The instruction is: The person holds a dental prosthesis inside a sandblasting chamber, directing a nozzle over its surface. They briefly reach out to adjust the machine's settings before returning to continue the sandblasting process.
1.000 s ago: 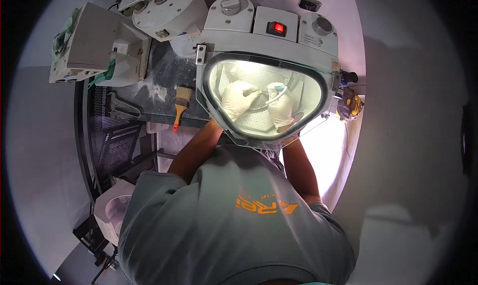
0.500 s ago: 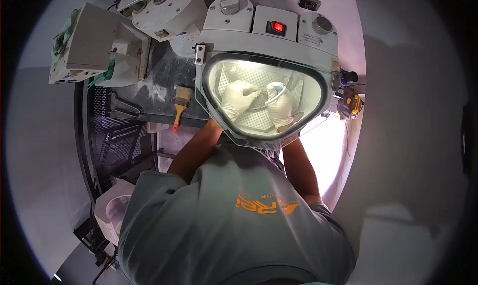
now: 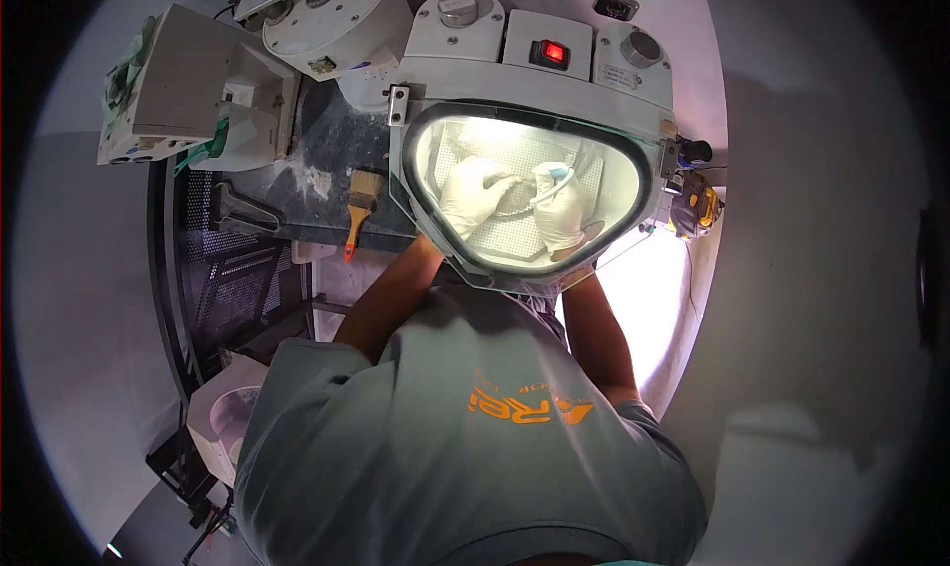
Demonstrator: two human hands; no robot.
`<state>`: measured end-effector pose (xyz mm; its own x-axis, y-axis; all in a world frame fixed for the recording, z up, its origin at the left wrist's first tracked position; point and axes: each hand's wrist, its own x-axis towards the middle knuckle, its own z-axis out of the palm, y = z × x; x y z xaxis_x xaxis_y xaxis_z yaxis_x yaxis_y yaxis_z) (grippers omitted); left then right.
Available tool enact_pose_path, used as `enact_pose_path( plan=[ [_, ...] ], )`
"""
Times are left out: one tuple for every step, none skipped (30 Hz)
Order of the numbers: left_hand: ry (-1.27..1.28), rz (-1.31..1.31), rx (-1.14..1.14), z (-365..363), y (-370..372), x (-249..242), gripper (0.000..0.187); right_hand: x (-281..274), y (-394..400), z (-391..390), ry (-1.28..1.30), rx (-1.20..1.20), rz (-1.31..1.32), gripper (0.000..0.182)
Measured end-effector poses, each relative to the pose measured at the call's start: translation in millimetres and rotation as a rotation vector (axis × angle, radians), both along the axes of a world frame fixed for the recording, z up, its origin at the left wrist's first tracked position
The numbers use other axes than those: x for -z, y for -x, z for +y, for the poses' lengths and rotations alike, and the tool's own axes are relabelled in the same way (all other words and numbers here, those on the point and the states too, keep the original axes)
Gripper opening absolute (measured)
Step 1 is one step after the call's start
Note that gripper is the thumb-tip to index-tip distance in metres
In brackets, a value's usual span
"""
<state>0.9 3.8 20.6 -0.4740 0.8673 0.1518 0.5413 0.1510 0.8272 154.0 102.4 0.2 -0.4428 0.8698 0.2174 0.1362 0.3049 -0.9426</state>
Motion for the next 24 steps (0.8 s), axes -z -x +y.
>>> enact_pose_path(
  plan=[
    [-0.006,-0.001,0.001,0,0,1,0.023,3,0,1,-0.01,0.001,0.0,0.014],
    [-0.004,-0.005,-0.002,0,-1,3,0.023,5,-1,1,0.001,0.006,-0.016,0.014],
    [-0.002,-0.008,-0.004,0,-1,2,0.023,3,-1,1,0.01,0.011,-0.02,0.014],
    [0.001,-0.011,-0.006,0,-1,1,0.024,0,0,1,0.019,0.015,-0.025,0.013],
    [0.007,0.018,0.014,0,1,0,0.023,-1,0,1,0.028,0.02,-0.03,0.013],
    [-0.002,-0.005,0.005,0,0,0,0.023,0,3,3,-0.03,0.018,-0.033,0.01],
    [-0.01,-0.029,-0.004,-1,-1,0,0.022,1,2,2,-0.02,0.016,-0.035,0.009],
    [-0.011,-0.022,0.0,-1,-1,1,0.022,1,0,2,-0.01,0.014,-0.036,0.008],
    [-0.012,-0.015,0.003,-1,-1,2,0.022,-1,0,2,0.0,0.012,-0.038,0.007],
    [-0.013,-0.008,0.006,0,0,3,0.021,2,0,2,-0.005,0.008,-0.032,0.006],
    [0.023,0.002,0.03,-1,2,3,0.021,6,-1,2,-0.009,0.003,-0.026,0.006],
    [0.021,-0.016,0.018,-1,1,5,0.021,7,0,3,-0.013,-0.002,-0.02,0.005],
    [0.02,-0.033,0.006,-2,-1,6,0.021,8,-1,3,0.006,-0.005,-0.02,0.004],
    [0.021,-0.035,0.01,-2,-1,8,0.021,9,-1,3,0.027,-0.008,-0.021,0.004],
    [0.021,-0.037,0.014,-2,-1,5,0.022,9,-1,3,0.047,-0.011,-0.021,0.004],
    [0.021,-0.039,0.017,-2,-1,2,0.022,9,-1,3,0.037,-0.011,-0.025,0.004],
    [0.073,-0.072,0.022,-2,1,-2,0.023,9,-1,3,0.027,-0.01,-0.029,0.004],
    [0.051,-0.073,0.013,-2,0,2,0.023,11,-1,4,0.016,-0.01,-0.033,0.004],
    [0.029,-0.074,0.004,-2,-2,5,0.023,12,-1,4,0.006,-0.009,-0.037,0.004],
    [0.03,-0.078,0.004,-3,-2,9,0.023,17,-1,3,0.054,0.007,-0.023,0.004],
    [0.03,-0.083,0.004,-3,-2,5,0.022,13,-1,2,0.056,0.005,-0.037,0.004],
    [0.031,-0.087,0.004,-2,-2,2,0.022,8,-1,2,0.058,0.003,-0.05,0.004],
    [0.056,0.007,0.033,-2,1,-2,0.021,4,-1,2,0.06,0.0,-0.063,0.005],
    [0.018,-0.014,0.021,0,0,-2,0.02,5,1,2,0.069,-0.012,-0.013,0.006]
  ],
)
